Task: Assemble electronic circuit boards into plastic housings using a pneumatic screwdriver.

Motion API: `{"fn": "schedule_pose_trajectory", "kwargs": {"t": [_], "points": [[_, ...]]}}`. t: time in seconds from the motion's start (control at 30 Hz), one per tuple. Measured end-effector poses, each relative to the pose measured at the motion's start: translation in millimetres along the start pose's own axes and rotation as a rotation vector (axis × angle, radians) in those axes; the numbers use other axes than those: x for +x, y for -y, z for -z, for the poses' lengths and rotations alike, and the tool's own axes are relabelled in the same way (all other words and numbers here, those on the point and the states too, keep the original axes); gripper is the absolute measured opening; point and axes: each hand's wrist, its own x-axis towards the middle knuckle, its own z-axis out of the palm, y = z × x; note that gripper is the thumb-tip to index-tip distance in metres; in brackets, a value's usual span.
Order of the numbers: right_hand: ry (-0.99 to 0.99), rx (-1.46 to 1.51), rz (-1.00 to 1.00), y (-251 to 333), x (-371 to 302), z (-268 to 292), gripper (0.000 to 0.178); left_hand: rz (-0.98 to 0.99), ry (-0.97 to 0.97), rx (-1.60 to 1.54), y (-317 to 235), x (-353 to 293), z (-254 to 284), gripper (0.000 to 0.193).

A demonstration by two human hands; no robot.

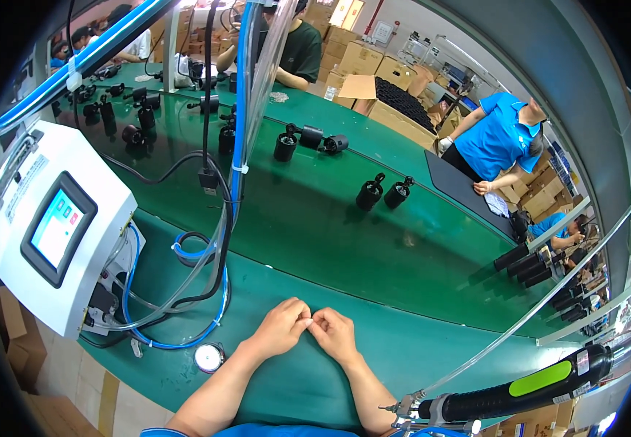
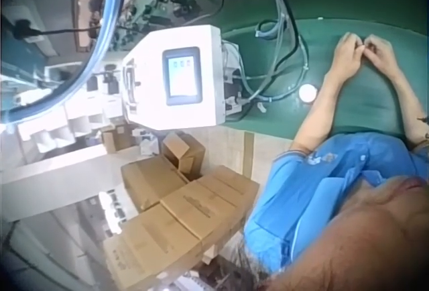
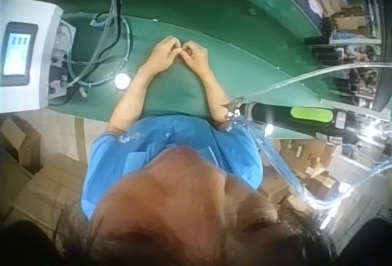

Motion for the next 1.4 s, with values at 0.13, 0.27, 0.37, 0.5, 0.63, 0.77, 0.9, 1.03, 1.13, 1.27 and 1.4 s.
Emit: {"fn": "schedule_pose_trajectory", "kwargs": {"t": [0.13,0.27,0.37,0.5,0.63,0.77,0.9,1.03,1.13,1.27,1.4], "points": [[0.120,0.290,-0.180,4,13,6,0.010,0.075,-0.051,-0.064,-2,0,1,0.005],[0.210,0.109,-0.023,-15,82,18,0.010,0.250,-0.139,-0.216,-4,-3,-1,0.006],[0.205,0.076,0.000,-53,158,24,0.014,0.253,-0.102,-0.201,-10,-1,3,0.007],[0.185,-0.151,0.099,-95,255,17,0.030,0.255,-0.095,-0.175,-8,0,4,0.008],[0.154,-0.276,0.128,-120,336,-4,0.047,0.239,-0.097,-0.146,-3,0,7,0.009],[0.026,-0.331,0.057,-155,393,-22,0.061,0.176,-0.103,-0.162,-1,1,12,0.010],[-0.177,-0.636,0.219,-145,403,-35,0.061,0.151,-0.131,-0.141,-3,-8,6,0.012],[-0.049,-0.757,-0.090,-146,418,-42,0.054,0.168,-0.165,-0.173,-2,-9,5,0.011],[-0.104,-0.784,-0.069,-159,409,-40,0.046,0.181,-0.161,-0.182,-6,-12,4,0.012],[-0.275,-0.494,0.006,-158,385,-25,0.033,0.219,-0.120,-0.209,-7,-15,3,0.011],[-0.200,-0.271,0.021,-112,292,7,0.025,0.204,-0.108,-0.234,-5,-15,-1,0.010]]}}
